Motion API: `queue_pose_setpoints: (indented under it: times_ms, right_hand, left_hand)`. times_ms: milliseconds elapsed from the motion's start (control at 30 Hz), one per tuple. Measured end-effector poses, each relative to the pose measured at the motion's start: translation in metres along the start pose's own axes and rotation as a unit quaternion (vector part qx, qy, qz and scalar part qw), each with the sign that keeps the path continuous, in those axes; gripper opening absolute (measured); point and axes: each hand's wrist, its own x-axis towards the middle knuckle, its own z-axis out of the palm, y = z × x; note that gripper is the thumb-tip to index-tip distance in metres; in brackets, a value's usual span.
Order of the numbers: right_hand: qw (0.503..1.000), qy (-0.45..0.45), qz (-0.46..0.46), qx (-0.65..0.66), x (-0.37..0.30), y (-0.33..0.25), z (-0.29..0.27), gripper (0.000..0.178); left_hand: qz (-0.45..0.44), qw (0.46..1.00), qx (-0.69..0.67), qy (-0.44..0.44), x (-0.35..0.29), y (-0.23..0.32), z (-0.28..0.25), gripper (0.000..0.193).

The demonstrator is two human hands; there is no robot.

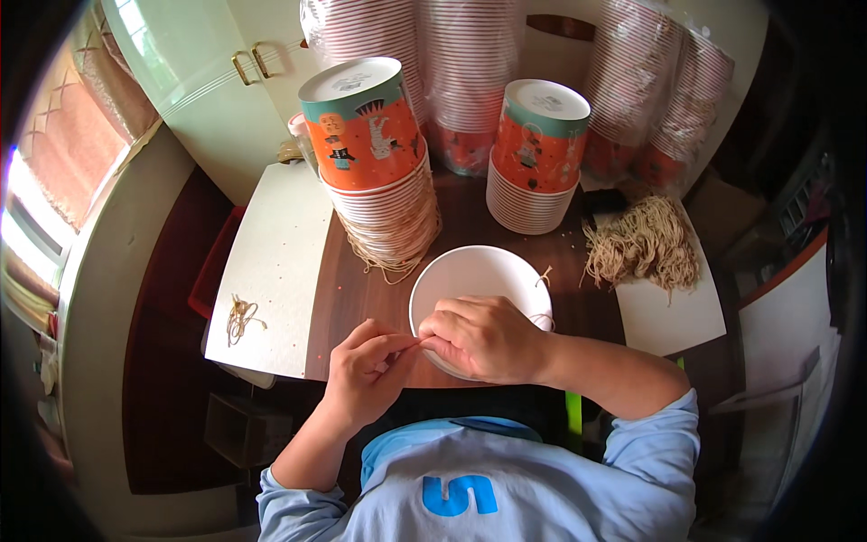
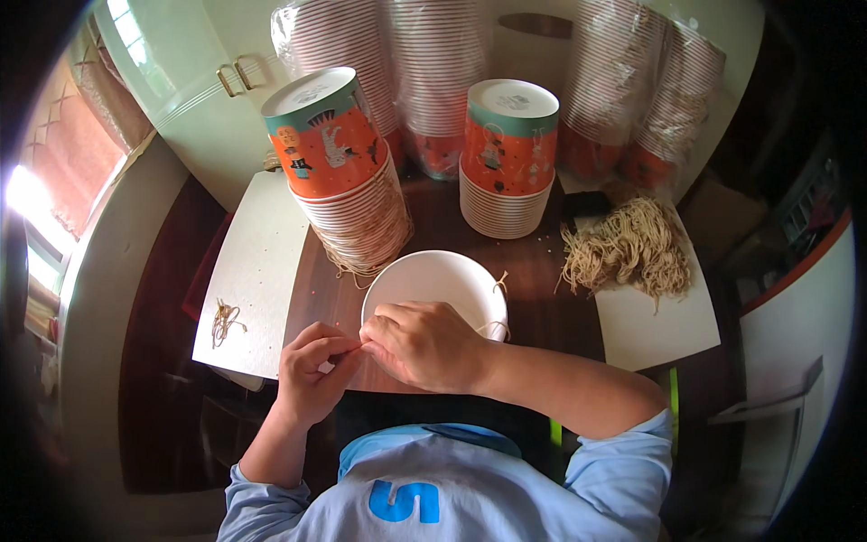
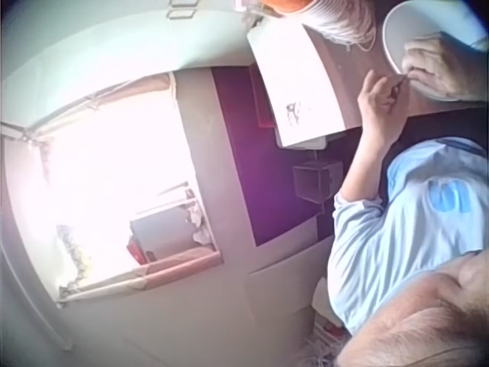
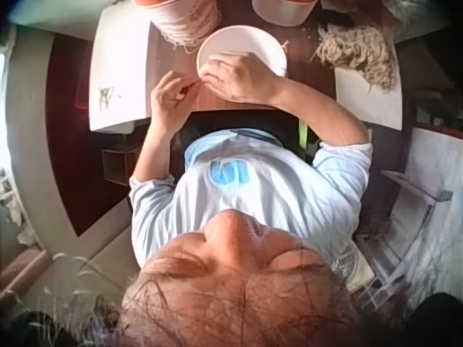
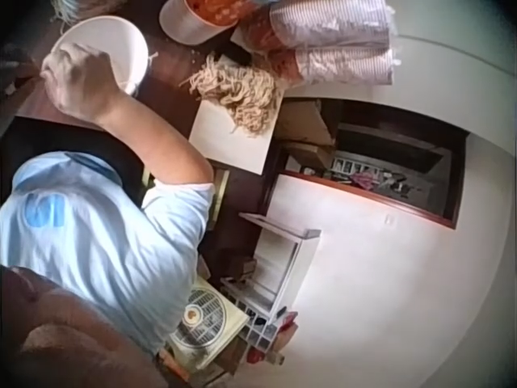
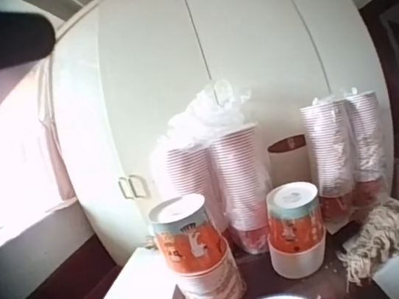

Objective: The person is attaching thin string handles to the pre-punched holes on decorative paper buckets at a workstation.

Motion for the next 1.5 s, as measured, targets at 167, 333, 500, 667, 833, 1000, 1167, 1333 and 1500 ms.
queue_pose_setpoints:
  times_ms: [167,333,500,667,833,1000,1167,1333,1500]
  right_hand:
    - [0.999,-0.006,-0.015,-0.028,-0.002,0.001,-0.001,0.017]
    - [0.999,0.006,-0.025,-0.023,-0.002,0.002,-0.001,0.018]
    - [0.999,0.021,-0.038,-0.013,0.001,0.006,-0.006,0.016]
    - [0.998,-0.008,0.033,0.051,-0.001,0.012,-0.002,0.008]
    - [0.994,-0.053,0.084,0.055,-0.007,0.027,0.003,0.003]
    - [0.991,-0.085,0.094,0.032,-0.008,0.032,0.008,0.003]
    - [0.988,-0.113,0.107,0.021,-0.003,0.029,0.007,0.009]
    - [0.988,-0.117,0.103,0.004,-0.001,0.028,0.008,0.008]
    - [0.988,-0.124,0.087,-0.017,0.002,0.027,0.008,0.008]
  left_hand:
    - [-0.001,1.0,0.001,-0.009,0.003,-0.001,-0.002,0.011]
    - [-0.025,0.998,-0.041,-0.028,0.004,-0.004,-0.002,0.01]
    - [-0.021,0.999,-0.019,-0.027,0.009,-0.001,-0.001,0.011]
    - [0.02,0.998,0.05,-0.013,0.007,-0.003,0.005,0.015]
    - [-0.024,0.996,0.084,0.032,0.002,-0.007,0.006,0.017]
    - [-0.038,0.994,0.095,0.029,-0.001,-0.011,0.006,0.016]
    - [-0.081,0.992,0.094,0.021,-0.003,-0.013,0.008,0.015]
    - [-0.078,0.992,0.096,0.006,-0.004,-0.016,0.008,0.013]
    - [-0.085,0.992,0.091,-0.001,-0.005,-0.017,0.009,0.014]
